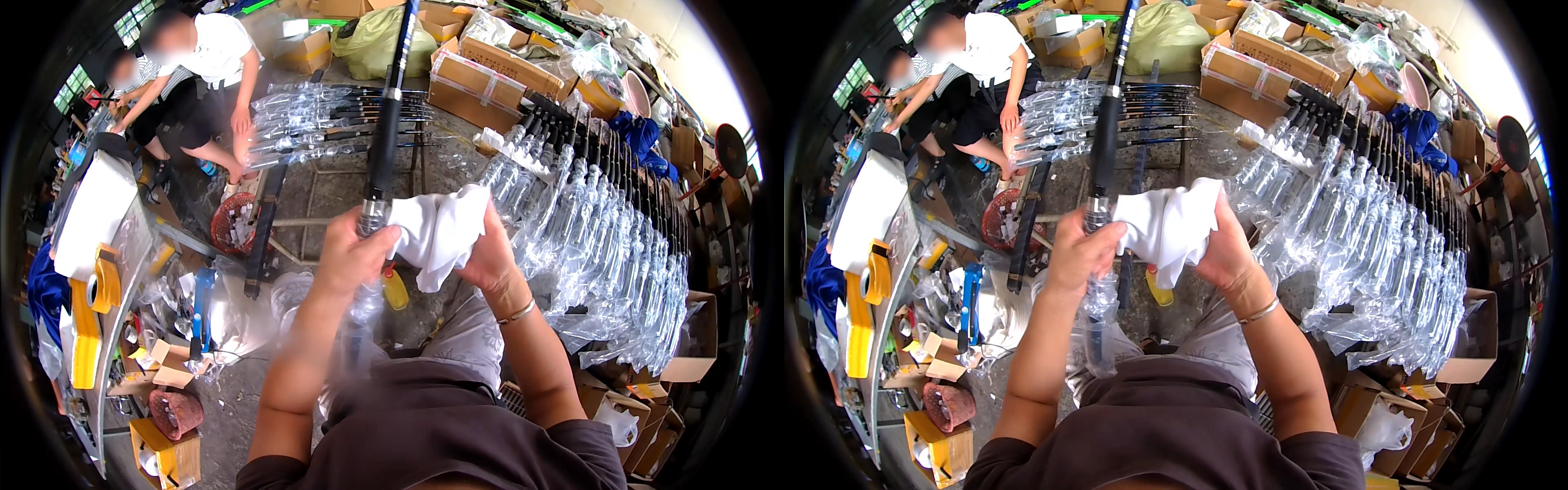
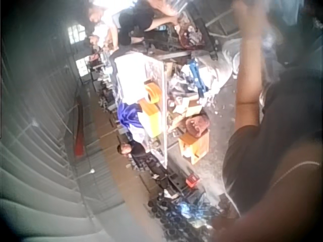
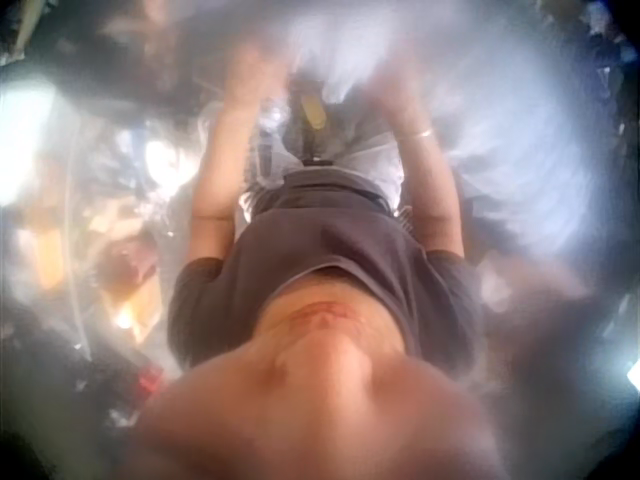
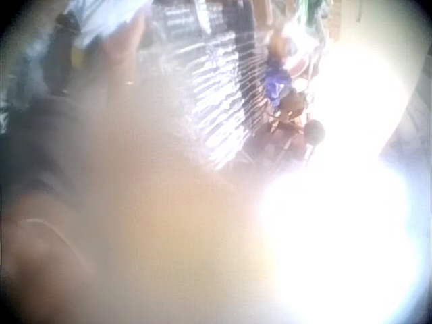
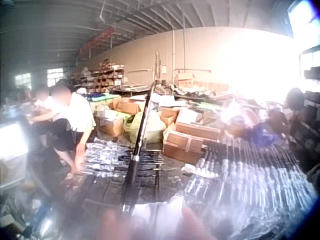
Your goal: The person wipes the handle and shaft of a fishing rod with a white cloth. They repeatedly pick up rods from a metal rack, clean them, and place them back. The workspace is cluttered with boxes and plastic-wrapped items.
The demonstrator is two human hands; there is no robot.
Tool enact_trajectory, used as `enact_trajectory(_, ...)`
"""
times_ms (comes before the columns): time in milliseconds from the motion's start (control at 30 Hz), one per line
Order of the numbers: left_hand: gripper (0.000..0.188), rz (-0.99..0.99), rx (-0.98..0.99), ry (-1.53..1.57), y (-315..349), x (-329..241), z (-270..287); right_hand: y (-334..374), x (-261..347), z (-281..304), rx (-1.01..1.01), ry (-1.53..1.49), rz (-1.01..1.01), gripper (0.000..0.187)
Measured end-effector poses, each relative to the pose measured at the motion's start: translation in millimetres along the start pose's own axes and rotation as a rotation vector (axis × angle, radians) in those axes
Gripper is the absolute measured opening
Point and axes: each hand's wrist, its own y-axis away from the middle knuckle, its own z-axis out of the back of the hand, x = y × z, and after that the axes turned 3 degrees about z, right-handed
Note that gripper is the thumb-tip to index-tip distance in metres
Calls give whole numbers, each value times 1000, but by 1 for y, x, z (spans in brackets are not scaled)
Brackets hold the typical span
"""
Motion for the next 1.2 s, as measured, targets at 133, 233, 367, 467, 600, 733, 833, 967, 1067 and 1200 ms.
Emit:
enact_trajectory(133, 15, 61, 50, 79, 1, -21, 11, 5, 1, 10, -191, 225, 13, 51)
enact_trajectory(233, 17, 85, 56, 88, 2, -27, 16, 9, 1, 2, -82, 274, 87, 62)
enact_trajectory(367, 19, 108, 51, 97, 1, -35, 20, 12, 1, -11, 42, 669, 223, 88)
enact_trajectory(467, 20, 120, 87, 101, 2, -41, 18, 2, -1, -13, 176, 1191, 247, 93)
enact_trajectory(600, 20, 118, 93, 97, 4, -47, 16, -4, -15, -20, 257, 1328, 120, 26)
enact_trajectory(733, 18, 106, 43, 71, 9, -49, 22, 0, -13, -27, 185, 765, 227, 10)
enact_trajectory(833, 18, 101, 73, 75, 7, -30, 20, -2, -17, -33, 183, 143, 188, 27)
enact_trajectory(967, 17, 145, 114, 68, 8, -7, 11, -4, -18, -55, 9, -2, 147, 30)
enact_trajectory(1067, 20, 171, 132, 50, 10, -4, 12, -9, -5, -36, -56, 283, 327, 28)
enact_trajectory(1200, 20, 156, 115, 9, 13, -4, 12, -4, 15, -48, -155, 957, 478, 20)
